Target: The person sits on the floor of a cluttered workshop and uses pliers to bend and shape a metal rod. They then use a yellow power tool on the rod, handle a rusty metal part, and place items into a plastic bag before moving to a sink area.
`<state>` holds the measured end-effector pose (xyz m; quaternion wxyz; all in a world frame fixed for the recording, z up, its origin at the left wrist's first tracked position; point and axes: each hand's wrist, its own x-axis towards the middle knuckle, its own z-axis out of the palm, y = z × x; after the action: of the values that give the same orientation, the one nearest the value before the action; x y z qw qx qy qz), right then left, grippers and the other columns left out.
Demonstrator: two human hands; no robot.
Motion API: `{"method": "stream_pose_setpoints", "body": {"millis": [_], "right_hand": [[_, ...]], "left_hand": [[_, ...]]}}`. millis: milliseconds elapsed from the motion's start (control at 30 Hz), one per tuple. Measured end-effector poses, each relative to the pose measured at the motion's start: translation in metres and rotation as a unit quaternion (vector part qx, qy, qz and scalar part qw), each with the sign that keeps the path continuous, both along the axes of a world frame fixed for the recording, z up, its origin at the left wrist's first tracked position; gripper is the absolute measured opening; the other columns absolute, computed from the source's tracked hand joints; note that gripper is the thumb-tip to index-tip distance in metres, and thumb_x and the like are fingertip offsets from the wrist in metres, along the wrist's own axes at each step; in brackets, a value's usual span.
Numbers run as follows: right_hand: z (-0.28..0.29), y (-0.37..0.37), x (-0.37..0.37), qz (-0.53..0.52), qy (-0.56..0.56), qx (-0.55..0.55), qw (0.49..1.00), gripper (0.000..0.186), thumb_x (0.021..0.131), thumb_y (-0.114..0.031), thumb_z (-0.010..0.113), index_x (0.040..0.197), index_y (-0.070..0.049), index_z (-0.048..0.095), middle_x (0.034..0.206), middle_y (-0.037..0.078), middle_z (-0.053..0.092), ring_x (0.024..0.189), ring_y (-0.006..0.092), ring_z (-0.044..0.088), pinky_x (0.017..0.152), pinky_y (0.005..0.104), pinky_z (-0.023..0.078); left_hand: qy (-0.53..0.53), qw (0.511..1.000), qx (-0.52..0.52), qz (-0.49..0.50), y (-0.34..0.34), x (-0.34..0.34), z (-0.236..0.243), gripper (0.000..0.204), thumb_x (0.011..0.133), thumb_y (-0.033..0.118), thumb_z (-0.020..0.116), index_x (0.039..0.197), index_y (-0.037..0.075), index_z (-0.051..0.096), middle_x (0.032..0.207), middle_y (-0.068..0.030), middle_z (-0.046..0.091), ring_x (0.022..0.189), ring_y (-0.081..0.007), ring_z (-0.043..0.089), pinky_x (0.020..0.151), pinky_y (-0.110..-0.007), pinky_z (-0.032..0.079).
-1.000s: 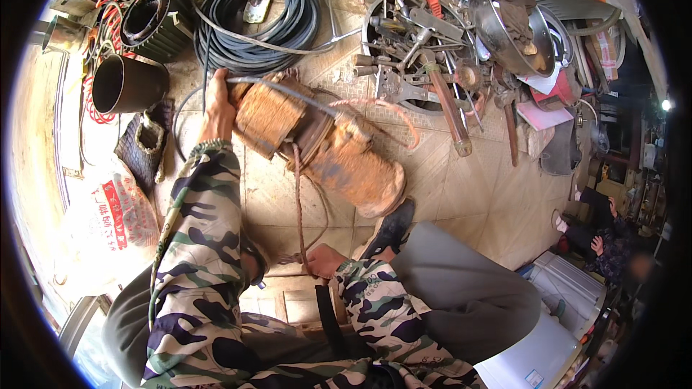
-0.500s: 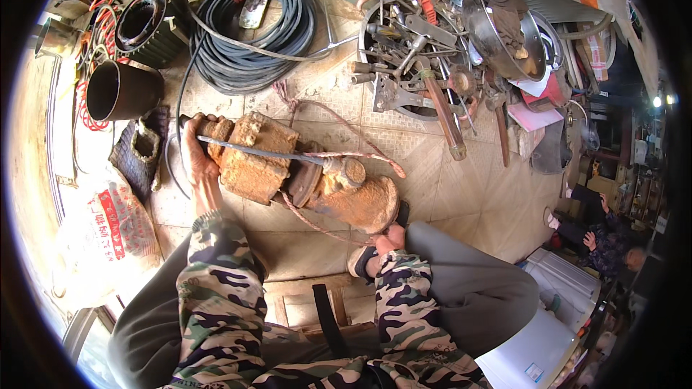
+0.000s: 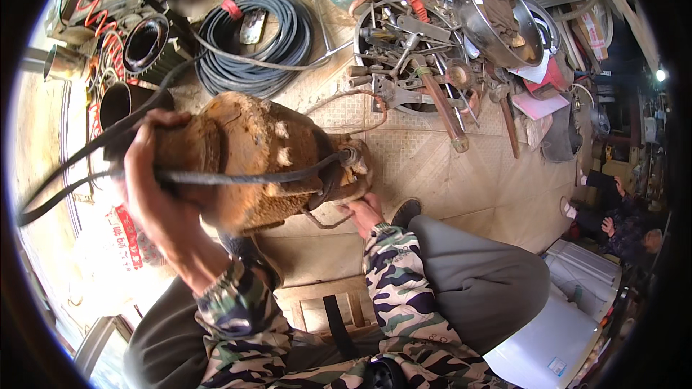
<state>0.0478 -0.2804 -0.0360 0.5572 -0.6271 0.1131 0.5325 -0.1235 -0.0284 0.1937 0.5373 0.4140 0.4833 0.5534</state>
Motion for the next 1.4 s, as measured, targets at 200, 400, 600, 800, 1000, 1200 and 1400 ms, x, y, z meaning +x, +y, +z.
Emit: {"method": "stream_pose_setpoints", "body": {"millis": [200, 400, 600, 800, 1000, 1200, 1400], "right_hand": [[-0.026, 0.022, 0.006, 0.079, 0.027, -0.002, 0.996, 0.019, 0.086, 0.003, 0.048, 0.1, -0.002, 0.059, 0.095, 0.01, 0.063, 0.081, 0.0203, 0.065, 0.075, 0.0357, 0.059], [-0.046, -0.018, 0.006, 0.278, -0.107, -0.051, 0.953, 0.022, 0.08, 0.003, 0.05, 0.1, 0.001, 0.058, 0.085, 0.014, 0.066, 0.064, 0.0228, 0.068, 0.055, 0.0388, 0.058], [-0.046, -0.008, -0.038, 0.291, 0.636, 0.139, 0.701, 0.037, 0.082, 0.003, 0.056, 0.119, 0.004, 0.061, 0.08, 0.014, 0.065, 0.068, 0.0222, 0.066, 0.052, 0.0361, 0.054], [0.097, -0.005, -0.076, 0.575, 0.207, 0.159, 0.776, 0.031, 0.078, -0.002, 0.058, 0.108, 0.004, 0.064, 0.078, 0.017, 0.065, 0.063, 0.0249, 0.067, 0.051, 0.0371, 0.055], [0.048, -0.069, -0.05, 0.612, -0.043, -0.093, 0.784, 0.024, 0.081, -0.015, 0.063, 0.095, 0.004, 0.067, 0.083, 0.024, 0.066, 0.071, 0.0337, 0.068, 0.058, 0.043, 0.054], [0.055, -0.079, -0.022, 0.509, -0.33, -0.246, 0.756, 0.043, 0.079, -0.034, 0.062, 0.113, -0.007, 0.066, 0.112, 0.022, 0.065, 0.105, 0.0403, 0.062, 0.09, 0.0457, 0.05], [0.208, -0.051, 0.015, 0.171, -0.495, 0.016, 0.852, 0.053, 0.074, -0.011, 0.062, 0.125, 0.0, 0.054, 0.113, 0.023, 0.064, 0.105, 0.0364, 0.062, 0.091, 0.0402, 0.048]], "left_hand": [[0.058, 0.992, 0.113, 0.004, -0.035, 0.048, 0.04, 0.014, 0.088, 0.01, 0.053, 0.097, 0.0, 0.056, 0.089, -0.0151, 0.063, 0.087, -0.024, 0.062, 0.089, -0.038, 0.047], [0.072, 0.993, 0.079, -0.058, -0.037, 0.08, 0.054, 0.009, 0.091, 0.013, 0.061, 0.091, 0.004, 0.059, 0.081, -0.0088, 0.067, 0.077, -0.0133, 0.06, 0.079, -0.029, 0.045], [0.185, 0.974, 0.081, -0.106, -0.036, 0.133, 0.073, 0.013, 0.086, 0.014, 0.06, 0.078, 0.003, 0.062, 0.067, -0.0033, 0.062, 0.059, -0.0108, 0.054, 0.056, -0.028, 0.043], [0.207, 0.963, 0.144, -0.097, -0.036, 0.153, 0.058, 0.021, 0.083, 0.019, 0.059, 0.086, -0.002, 0.062, 0.074, -0.0162, 0.068, 0.07, -0.0288, 0.068, 0.068, -0.038, 0.051], [0.172, 0.961, 0.18, -0.124, -0.11, 0.106, 0.062, 0.011, 0.087, 0.012, 0.06, 0.085, 0.002, 0.055, 0.066, -0.0051, 0.061, 0.062, -0.0116, 0.057, 0.059, -0.027, 0.046], [0.096, 0.942, 0.252, -0.199, -0.157, 0.109, 0.044, 0.003, 0.087, 0.001, 0.058, 0.089, 0.002, 0.056, 0.073, -0.0011, 0.058, 0.065, -0.0082, 0.053, 0.061, -0.024, 0.044], [0.203, 0.923, 0.249, -0.211, -0.151, 0.095, 0.053, 0.016, 0.08, 0.015, 0.063, 0.091, 0.006, 0.056, 0.072, -0.0127, 0.061, 0.066, -0.0283, 0.059, 0.063, -0.038, 0.048]]}}
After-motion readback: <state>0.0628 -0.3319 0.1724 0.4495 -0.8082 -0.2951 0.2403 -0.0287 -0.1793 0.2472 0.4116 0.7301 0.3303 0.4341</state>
